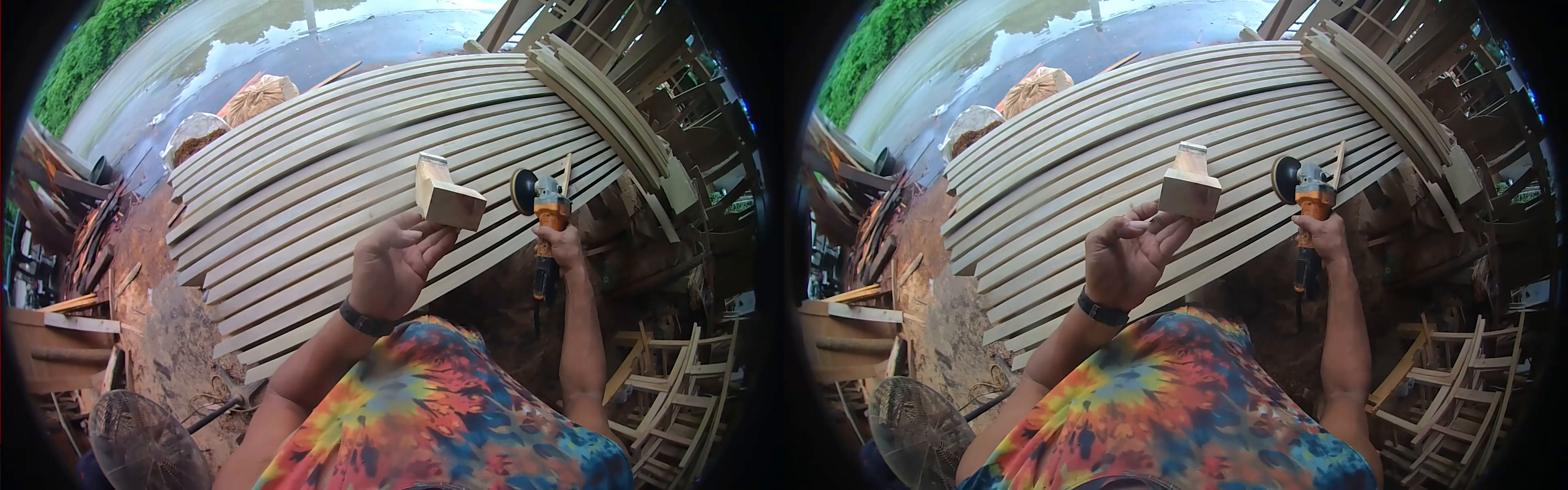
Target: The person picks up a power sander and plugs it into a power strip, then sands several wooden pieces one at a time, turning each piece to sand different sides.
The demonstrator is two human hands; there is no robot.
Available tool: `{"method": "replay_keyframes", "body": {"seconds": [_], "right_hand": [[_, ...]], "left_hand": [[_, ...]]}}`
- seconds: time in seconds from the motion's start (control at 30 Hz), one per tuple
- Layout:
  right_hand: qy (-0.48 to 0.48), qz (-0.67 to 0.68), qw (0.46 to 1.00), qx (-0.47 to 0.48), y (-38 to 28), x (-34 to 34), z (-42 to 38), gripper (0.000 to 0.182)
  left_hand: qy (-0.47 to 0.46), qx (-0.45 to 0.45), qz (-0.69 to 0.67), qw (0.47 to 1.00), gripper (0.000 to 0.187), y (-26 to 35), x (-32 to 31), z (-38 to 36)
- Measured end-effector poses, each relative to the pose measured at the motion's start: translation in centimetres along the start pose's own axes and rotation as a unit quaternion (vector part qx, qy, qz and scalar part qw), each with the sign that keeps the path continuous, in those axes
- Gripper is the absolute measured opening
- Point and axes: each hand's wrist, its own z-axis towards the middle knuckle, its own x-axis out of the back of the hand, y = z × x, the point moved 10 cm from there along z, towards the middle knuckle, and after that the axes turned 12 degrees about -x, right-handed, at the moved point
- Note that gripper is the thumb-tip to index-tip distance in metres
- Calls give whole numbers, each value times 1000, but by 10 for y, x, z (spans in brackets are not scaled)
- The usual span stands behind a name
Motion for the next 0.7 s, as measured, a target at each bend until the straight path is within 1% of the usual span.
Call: {"method": "replay_keyframes", "body": {"seconds": [0.3,0.37,0.4,0.43,0.47,0.5,0.57,0.6,0.63,0.7], "right_hand": [[-16,-6,1000,-9,4,-3,8,26],[-25,-8,1000,-11,4,-6,9,27],[-20,-6,1000,-9,2,-7,8,26],[-15,-6,1000,-6,-1,-8,8,26],[-16,-9,1000,-5,-3,-11,9,26],[-26,-19,999,-8,-4,-15,10,26],[-41,-39,998,-16,-1,-24,15,25],[-56,-47,997,-14,1,-32,22,25],[-73,-55,996,-14,4,-39,27,24],[-105,-68,991,-40,-1,-57,28,24]], "left_hand": [[-10,-14,20,1000,42,0,0,-2],[-13,-25,65,998,41,2,1,-5],[-13,-27,63,998,41,1,1,-10],[12,-72,158,985,45,7,8,-18],[38,-116,251,960,50,16,14,-26],[41,-118,247,961,50,14,18,-34],[50,-166,416,893,60,30,31,-54],[72,-165,413,893,60,37,47,-62],[89,-173,379,905,53,46,62,-72],[170,-188,371,893,44,71,111,-86]]}}
